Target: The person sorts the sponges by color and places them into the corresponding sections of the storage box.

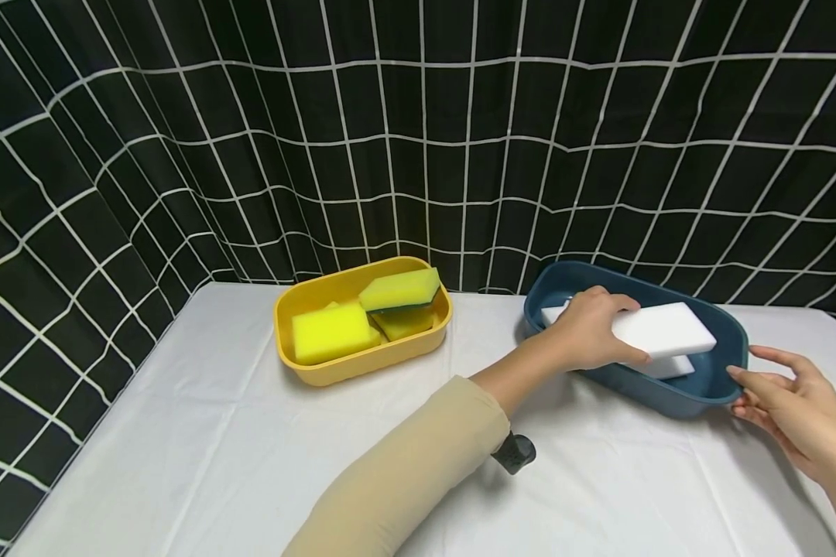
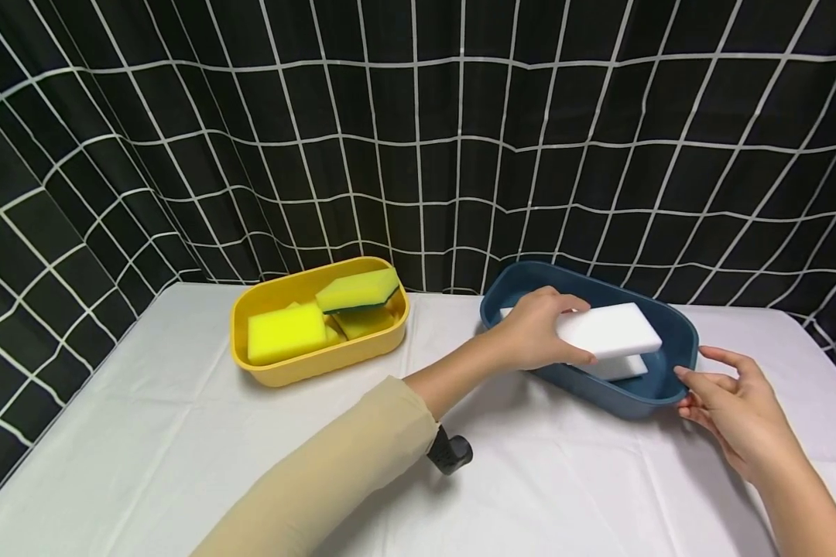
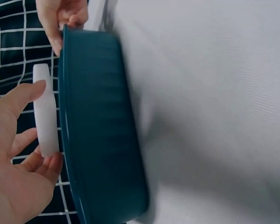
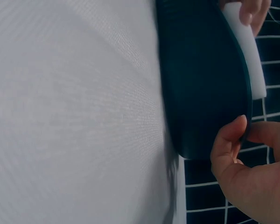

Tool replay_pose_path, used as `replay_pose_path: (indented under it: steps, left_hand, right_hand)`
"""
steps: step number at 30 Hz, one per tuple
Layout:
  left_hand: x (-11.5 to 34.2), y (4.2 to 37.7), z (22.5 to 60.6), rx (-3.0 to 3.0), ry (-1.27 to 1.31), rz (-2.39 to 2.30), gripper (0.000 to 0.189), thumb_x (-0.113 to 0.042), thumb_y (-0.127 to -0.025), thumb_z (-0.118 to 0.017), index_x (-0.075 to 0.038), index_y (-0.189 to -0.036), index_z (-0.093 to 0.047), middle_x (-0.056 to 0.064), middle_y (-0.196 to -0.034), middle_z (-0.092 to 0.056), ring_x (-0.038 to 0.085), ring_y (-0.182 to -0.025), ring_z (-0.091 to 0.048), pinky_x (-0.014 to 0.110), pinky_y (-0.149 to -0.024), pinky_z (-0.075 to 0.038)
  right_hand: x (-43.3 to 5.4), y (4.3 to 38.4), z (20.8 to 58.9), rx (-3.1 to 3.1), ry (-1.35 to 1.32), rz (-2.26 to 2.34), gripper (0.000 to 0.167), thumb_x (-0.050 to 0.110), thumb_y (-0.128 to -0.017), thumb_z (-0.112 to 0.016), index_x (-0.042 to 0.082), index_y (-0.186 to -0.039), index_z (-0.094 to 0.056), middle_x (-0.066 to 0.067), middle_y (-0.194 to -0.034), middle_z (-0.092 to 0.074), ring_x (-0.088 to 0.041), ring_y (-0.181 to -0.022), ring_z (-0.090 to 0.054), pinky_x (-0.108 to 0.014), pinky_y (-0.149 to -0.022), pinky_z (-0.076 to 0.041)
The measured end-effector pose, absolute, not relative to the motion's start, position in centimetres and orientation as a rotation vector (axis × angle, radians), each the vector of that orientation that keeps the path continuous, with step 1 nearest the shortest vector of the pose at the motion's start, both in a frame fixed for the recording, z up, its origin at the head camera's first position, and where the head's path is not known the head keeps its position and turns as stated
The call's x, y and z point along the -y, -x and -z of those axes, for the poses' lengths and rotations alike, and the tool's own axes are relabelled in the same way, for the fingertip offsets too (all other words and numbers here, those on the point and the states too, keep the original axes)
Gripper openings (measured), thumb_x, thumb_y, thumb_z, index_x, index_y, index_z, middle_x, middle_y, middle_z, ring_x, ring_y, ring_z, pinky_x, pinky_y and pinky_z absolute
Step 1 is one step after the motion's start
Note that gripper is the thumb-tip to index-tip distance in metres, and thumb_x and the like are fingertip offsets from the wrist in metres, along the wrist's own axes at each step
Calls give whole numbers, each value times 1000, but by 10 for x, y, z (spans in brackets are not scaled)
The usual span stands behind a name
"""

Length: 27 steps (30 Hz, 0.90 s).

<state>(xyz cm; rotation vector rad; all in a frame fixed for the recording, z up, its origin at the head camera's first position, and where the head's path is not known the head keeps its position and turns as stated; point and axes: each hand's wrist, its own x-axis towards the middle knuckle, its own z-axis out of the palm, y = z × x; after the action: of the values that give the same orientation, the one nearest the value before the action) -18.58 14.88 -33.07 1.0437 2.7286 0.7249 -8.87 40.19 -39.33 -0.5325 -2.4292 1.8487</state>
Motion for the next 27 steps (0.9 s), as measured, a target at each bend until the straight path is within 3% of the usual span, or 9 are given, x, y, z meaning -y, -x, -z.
replay_pose_path:
  steps: [16,23,27]
  left_hand:
    - [-163,187,333,-2813,-978,-629,70,-53,-85,-85,-26,-147,-63,-9,-130,-62,3,-112,-51,8,-78,-34]
    - [-163,187,335,-2818,-971,-608,76,-56,-86,-83,-28,-151,-59,-10,-137,-59,5,-127,-52,8,-97,-39]
    - [-159,188,338,-2813,-975,-625,77,-55,-85,-85,-26,-152,-59,-9,-136,-60,5,-127,-52,7,-96,-39]
  right_hand:
    - [-403,88,393,2397,534,-1897,60,15,-109,-56,31,-155,-22,12,-77,-60,-6,-63,-62,-18,-58,-59]
    - [-402,88,392,2385,533,-1908,61,15,-109,-56,31,-156,-22,13,-76,-61,-5,-62,-62,-17,-58,-59]
    - [-401,89,393,2418,548,-1865,60,16,-109,-56,31,-156,-21,13,-76,-61,-5,-62,-62,-17,-58,-59]
